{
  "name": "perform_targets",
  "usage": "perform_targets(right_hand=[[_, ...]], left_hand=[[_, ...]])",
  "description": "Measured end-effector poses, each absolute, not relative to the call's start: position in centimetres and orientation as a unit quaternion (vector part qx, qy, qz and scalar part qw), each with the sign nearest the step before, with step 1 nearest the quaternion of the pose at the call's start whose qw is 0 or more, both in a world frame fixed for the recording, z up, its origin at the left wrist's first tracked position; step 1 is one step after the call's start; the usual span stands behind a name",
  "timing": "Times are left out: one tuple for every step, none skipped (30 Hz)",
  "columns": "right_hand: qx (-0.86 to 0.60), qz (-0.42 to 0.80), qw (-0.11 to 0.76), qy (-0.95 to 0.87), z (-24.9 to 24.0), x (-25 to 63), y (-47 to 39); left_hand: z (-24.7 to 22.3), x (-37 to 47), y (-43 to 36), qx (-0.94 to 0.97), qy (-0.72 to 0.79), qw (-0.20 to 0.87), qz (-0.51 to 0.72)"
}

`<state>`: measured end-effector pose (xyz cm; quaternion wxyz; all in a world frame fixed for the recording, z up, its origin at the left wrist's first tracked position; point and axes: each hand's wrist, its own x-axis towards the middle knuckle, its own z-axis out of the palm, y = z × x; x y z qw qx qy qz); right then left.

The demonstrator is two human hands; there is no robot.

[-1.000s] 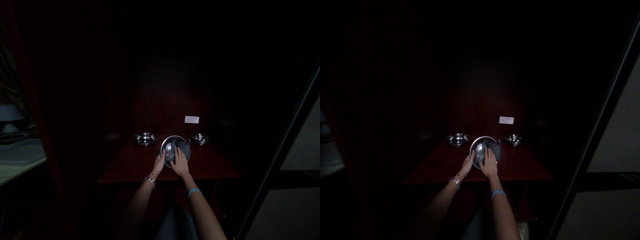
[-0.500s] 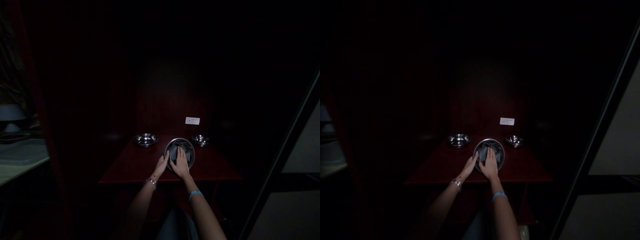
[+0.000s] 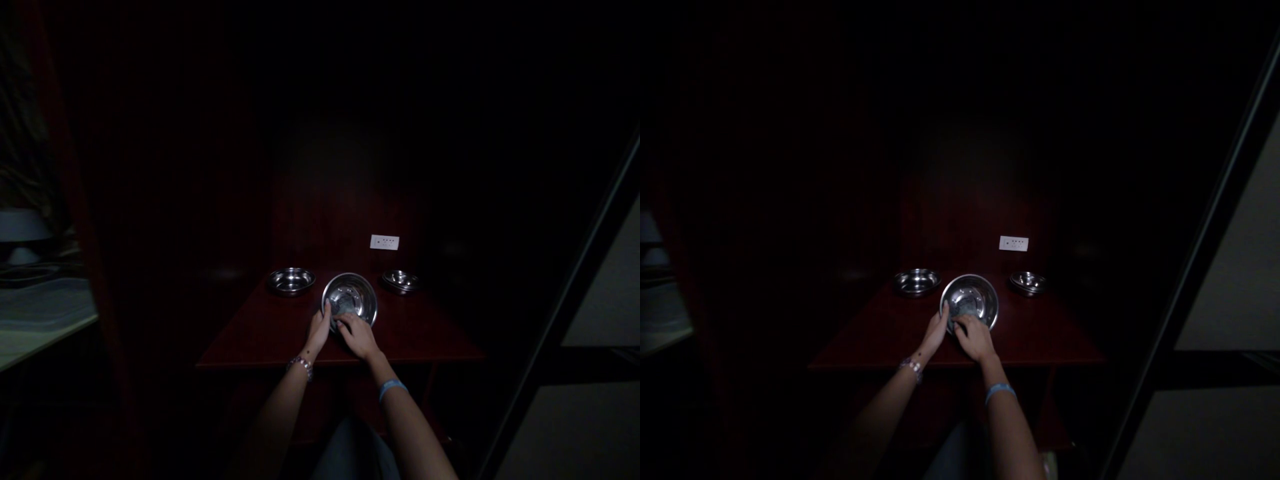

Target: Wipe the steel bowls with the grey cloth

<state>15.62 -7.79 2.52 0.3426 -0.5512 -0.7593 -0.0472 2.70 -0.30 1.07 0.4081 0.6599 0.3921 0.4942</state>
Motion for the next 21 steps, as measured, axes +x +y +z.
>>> perform_targets(right_hand=[[-0.574,-0.050,0.340,-0.743,2.6,15.5,-7.9],[-0.598,-0.056,0.335,-0.726,2.7,15.5,-8.1],[-0.623,-0.063,0.329,-0.707,2.8,15.4,-8.2],[-0.649,-0.069,0.321,-0.687,2.8,15.3,-8.2],[-0.673,-0.075,0.314,-0.666,2.9,15.2,-8.3],[-0.694,-0.081,0.308,-0.646,3.0,15.2,-8.3],[-0.712,-0.090,0.303,-0.627,3.0,15.1,-8.3],[-0.726,-0.102,0.300,-0.611,3.0,15.0,-8.2],[-0.734,-0.119,0.299,-0.598,2.9,15.0,-8.1],[-0.739,-0.140,0.301,-0.586,2.8,15.0,-8.0],[-0.741,-0.163,0.304,-0.576,2.7,15.0,-7.9],[-0.742,-0.184,0.308,-0.566,2.5,15.0,-7.7],[-0.742,-0.202,0.314,-0.557,2.4,15.0,-7.5],[-0.742,-0.216,0.320,-0.549,2.2,15.1,-7.3],[-0.739,-0.227,0.327,-0.544,2.0,15.2,-7.1],[-0.733,-0.236,0.335,-0.543,1.7,15.4,-6.8],[-0.724,-0.244,0.343,-0.547,1.5,15.5,-6.6],[-0.713,-0.249,0.350,-0.554,1.2,15.6,-6.4],[-0.704,-0.250,0.355,-0.562,1.0,15.7,-6.2],[-0.697,-0.247,0.357,-0.571,0.8,15.8,-6.0],[-0.692,-0.239,0.358,-0.580,0.6,15.9,-5.9]], left_hand=[[1.0,2.6,-0.2,0.658,0.409,0.401,0.489],[1.0,2.6,-0.2,0.655,0.426,0.395,0.484],[1.0,2.6,-0.1,0.652,0.440,0.389,0.480],[0.9,2.6,-0.1,0.649,0.449,0.384,0.479],[0.9,2.6,-0.1,0.647,0.451,0.382,0.482],[0.8,2.7,-0.1,0.646,0.446,0.381,0.489],[0.7,2.7,-0.1,0.645,0.437,0.383,0.497],[0.7,2.8,-0.1,0.644,0.428,0.386,0.503],[0.7,2.9,-0.1,0.642,0.420,0.390,0.509],[0.7,2.9,-0.2,0.640,0.415,0.394,0.513],[0.7,3.0,-0.3,0.637,0.411,0.398,0.517],[0.8,3.0,-0.4,0.635,0.408,0.402,0.518],[0.9,3.0,-0.5,0.633,0.405,0.405,0.520],[1.0,3.0,-0.7,0.632,0.402,0.409,0.521],[1.1,3.0,-0.8,0.631,0.401,0.414,0.520],[1.2,2.9,-0.9,0.630,0.399,0.419,0.518],[1.3,2.9,-1.0,0.630,0.397,0.424,0.516],[1.4,2.9,-1.1,0.630,0.394,0.430,0.512],[1.4,2.8,-1.2,0.632,0.392,0.437,0.506],[1.5,2.8,-1.3,0.634,0.390,0.444,0.499],[1.5,2.8,-1.3,0.637,0.390,0.448,0.493]])
